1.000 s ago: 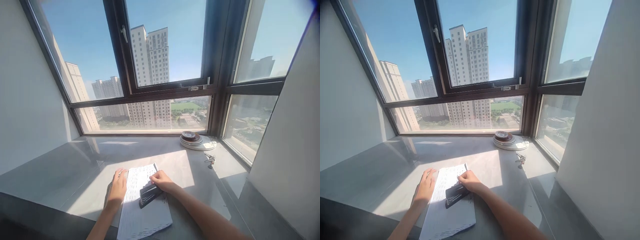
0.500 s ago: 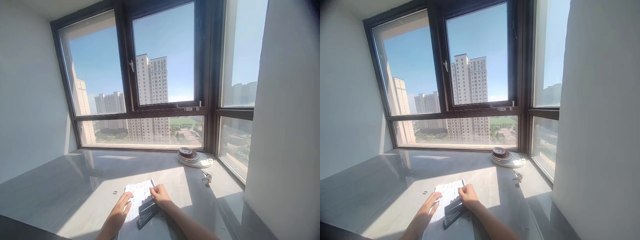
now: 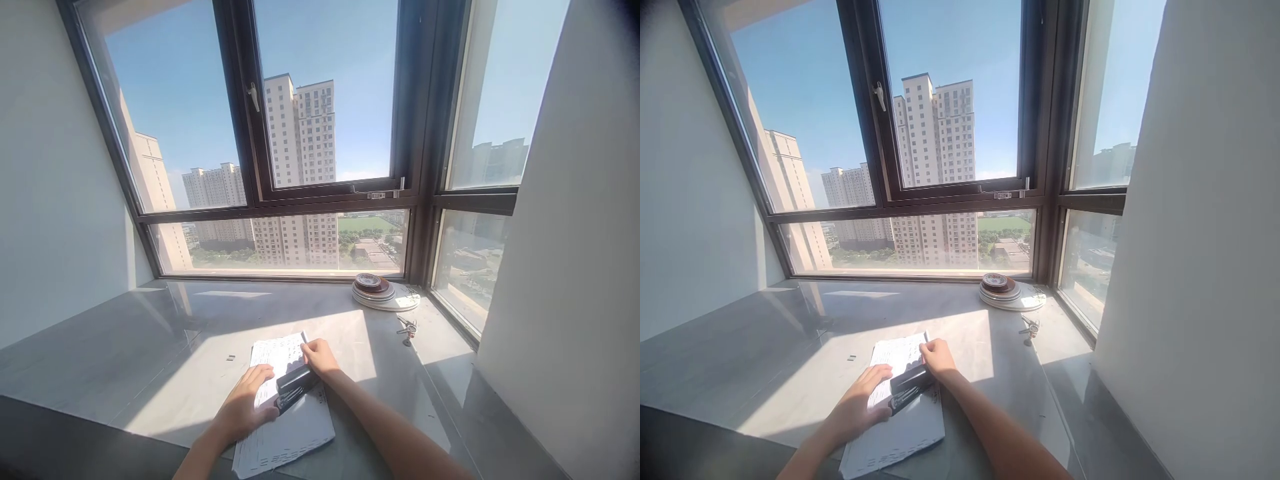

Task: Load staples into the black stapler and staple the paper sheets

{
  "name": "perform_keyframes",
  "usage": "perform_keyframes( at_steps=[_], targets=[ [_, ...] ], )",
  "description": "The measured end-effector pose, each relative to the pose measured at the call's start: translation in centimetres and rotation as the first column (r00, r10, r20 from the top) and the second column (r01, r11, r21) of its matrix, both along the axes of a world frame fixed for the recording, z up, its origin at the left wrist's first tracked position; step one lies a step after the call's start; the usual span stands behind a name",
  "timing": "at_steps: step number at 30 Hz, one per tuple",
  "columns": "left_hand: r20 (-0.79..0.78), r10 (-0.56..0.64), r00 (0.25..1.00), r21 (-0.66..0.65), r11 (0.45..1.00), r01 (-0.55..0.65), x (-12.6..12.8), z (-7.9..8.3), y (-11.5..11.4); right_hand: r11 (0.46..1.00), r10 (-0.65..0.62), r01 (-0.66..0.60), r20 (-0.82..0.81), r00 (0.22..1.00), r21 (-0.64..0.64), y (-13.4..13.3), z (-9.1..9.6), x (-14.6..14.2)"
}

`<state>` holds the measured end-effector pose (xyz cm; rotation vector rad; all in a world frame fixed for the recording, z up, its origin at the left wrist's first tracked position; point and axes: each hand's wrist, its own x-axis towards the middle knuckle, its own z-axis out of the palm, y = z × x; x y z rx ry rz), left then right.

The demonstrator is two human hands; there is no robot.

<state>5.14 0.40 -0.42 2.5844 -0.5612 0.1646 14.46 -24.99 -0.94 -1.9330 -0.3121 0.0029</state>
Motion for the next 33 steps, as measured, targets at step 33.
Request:
perform_keyframes(
  at_steps=[33],
  targets=[
    [-0.025, 0.048, 0.999, -0.082, 0.995, -0.050, -0.3, -0.3, -0.1, 0.999, 0.018, -0.015, 0.055, 0.998, -0.051, -1.2, -0.6, -0.5]
  ],
)
